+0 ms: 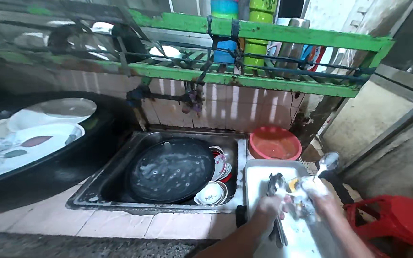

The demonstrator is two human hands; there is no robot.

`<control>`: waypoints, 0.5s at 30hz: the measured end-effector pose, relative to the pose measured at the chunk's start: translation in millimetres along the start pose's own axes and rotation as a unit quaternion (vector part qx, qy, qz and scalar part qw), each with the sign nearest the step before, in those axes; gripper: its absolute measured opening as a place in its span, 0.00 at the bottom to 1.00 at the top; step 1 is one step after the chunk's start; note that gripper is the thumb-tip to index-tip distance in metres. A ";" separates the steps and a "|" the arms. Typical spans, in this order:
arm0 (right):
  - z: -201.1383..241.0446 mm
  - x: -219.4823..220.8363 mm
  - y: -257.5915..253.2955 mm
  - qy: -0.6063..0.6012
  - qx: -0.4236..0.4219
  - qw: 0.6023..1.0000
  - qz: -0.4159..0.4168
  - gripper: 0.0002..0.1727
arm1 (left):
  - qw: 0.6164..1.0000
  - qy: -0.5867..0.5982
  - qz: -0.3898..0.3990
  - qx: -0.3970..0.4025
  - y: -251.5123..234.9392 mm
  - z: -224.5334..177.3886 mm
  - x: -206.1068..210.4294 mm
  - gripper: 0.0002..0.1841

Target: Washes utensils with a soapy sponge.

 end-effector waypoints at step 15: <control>-30.2 -9.9 25.7 0.193 -0.002 0.952 0.236 0.32 | 0.994 0.051 -0.070 -0.066 -11.3 -7.2 -7.3 0.13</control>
Point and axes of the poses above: each hand's wrist, its own y-axis away from the middle knuckle, its own x-axis out of the palm, z = x × y, the point moved 2 cm from there along -y, towards the middle knuckle, and after that the axes turned 6 degrees about z, right-handed, at the moved point
